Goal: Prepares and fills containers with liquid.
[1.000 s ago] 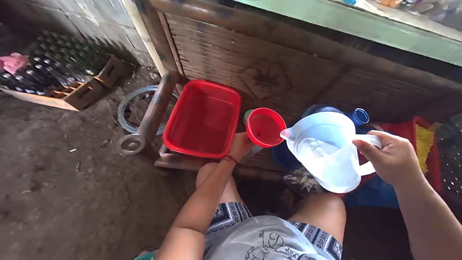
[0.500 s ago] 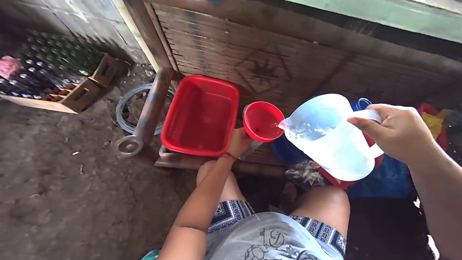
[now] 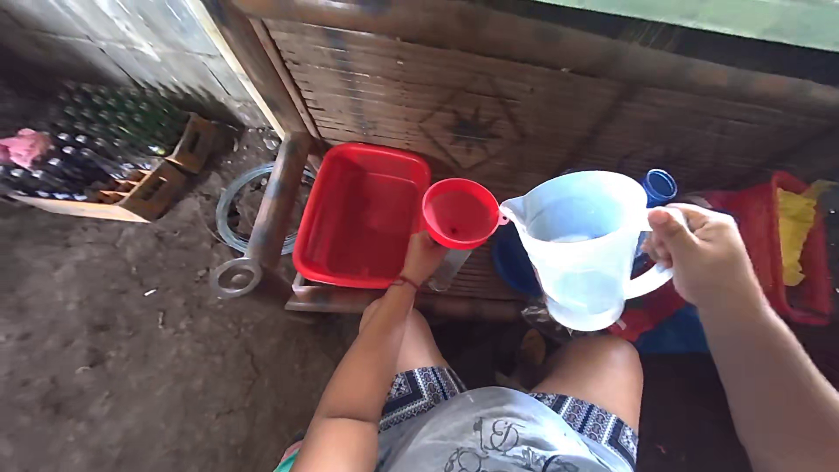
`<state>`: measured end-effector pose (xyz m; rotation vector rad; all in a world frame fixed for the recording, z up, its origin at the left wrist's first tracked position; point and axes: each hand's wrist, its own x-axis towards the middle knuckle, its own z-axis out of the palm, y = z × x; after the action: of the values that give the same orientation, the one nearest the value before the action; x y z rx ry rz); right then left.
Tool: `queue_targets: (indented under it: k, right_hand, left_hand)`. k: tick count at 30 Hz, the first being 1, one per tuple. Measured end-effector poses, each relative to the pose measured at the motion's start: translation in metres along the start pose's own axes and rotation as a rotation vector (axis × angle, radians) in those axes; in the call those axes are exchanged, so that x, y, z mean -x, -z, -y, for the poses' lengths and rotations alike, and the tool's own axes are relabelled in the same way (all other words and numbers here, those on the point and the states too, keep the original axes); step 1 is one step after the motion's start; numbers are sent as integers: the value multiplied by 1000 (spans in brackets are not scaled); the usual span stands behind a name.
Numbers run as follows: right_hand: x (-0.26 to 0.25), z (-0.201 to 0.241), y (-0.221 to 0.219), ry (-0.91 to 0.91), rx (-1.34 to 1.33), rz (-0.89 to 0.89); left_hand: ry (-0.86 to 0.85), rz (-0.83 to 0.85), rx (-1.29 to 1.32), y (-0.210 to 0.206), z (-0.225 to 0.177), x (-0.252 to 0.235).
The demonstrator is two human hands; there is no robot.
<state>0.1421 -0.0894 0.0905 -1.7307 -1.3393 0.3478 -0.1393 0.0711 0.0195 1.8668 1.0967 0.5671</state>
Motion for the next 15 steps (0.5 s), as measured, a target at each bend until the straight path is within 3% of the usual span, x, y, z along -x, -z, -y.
queue_targets:
  k: [1, 3, 6, 9, 12, 15]
  right_hand:
    - [7, -6, -7, -39, -104, -29]
    - [20, -25, -25, -105, -272, -96]
    - [33, -64, -67, -178, -432, -180]
    - [35, -97, -121, -241, -383, -193]
    - [25, -121, -173, -333, -249, -153]
    - [18, -150, -218, -376, -292, -197]
  left_hand:
    - [-339, -199, 122, -35, 77, -29]
    - [-322, -181, 235, -48, 122, -55]
    - [-169, -188, 282, -41, 121, -58]
    - [-80, -220, 321, -37, 122, -61]
    - [-125, -245, 340, -34, 125, -61]
    - [-172, -254, 347, -33, 123, -57]
